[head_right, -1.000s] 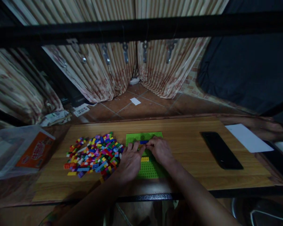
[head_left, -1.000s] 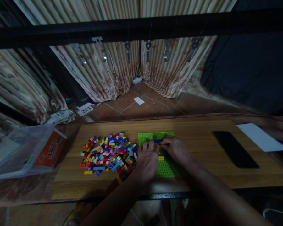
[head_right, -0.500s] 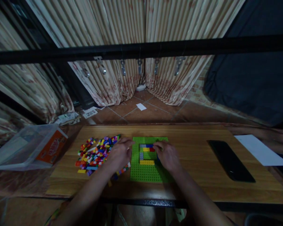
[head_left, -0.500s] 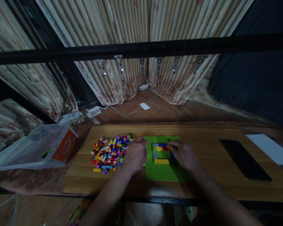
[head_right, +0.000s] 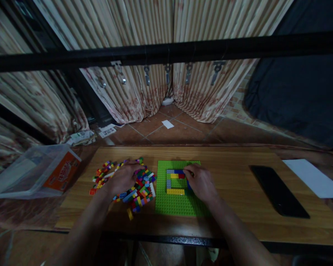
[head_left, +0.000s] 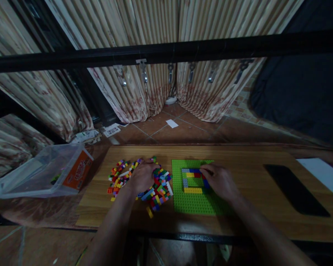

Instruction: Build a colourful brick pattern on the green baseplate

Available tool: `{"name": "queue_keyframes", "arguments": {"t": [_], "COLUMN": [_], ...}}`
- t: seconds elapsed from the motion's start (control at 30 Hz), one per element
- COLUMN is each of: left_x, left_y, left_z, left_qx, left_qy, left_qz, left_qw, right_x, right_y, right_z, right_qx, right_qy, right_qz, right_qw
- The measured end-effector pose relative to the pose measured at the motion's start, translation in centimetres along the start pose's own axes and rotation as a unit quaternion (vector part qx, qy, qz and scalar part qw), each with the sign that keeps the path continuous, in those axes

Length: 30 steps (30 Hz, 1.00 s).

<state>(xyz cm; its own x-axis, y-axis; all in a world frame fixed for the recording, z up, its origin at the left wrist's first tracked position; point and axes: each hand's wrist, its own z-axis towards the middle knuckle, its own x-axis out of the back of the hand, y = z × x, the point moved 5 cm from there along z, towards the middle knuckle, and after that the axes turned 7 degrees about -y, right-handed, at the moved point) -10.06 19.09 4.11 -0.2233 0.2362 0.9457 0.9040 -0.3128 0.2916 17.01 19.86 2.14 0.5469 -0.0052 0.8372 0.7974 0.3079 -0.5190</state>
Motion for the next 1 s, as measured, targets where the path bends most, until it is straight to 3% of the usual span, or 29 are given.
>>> {"name": "queue_keyframes", "arguments": {"t": [0.57, 1.0], "left_x": [-0.6, -0.2], "left_y": [0.2, 0.4], "left_z": [0.6, 0.5], "left_qx": [0.043, 0.047], "left_qy": [0.036, 0.028], "left_qz": [0.025, 0.014], "left_qw": [0.998, 0.998], "right_x": [-0.1, 1.1], "right_y": [-0.2, 1.2], "right_z": [-0.1, 0.0], "right_qx": [0.016, -0.024], "right_qy": [0.0, 0.057], "right_qz": [-0.003, -0.068], "right_qw": [1.0, 0.996]}}
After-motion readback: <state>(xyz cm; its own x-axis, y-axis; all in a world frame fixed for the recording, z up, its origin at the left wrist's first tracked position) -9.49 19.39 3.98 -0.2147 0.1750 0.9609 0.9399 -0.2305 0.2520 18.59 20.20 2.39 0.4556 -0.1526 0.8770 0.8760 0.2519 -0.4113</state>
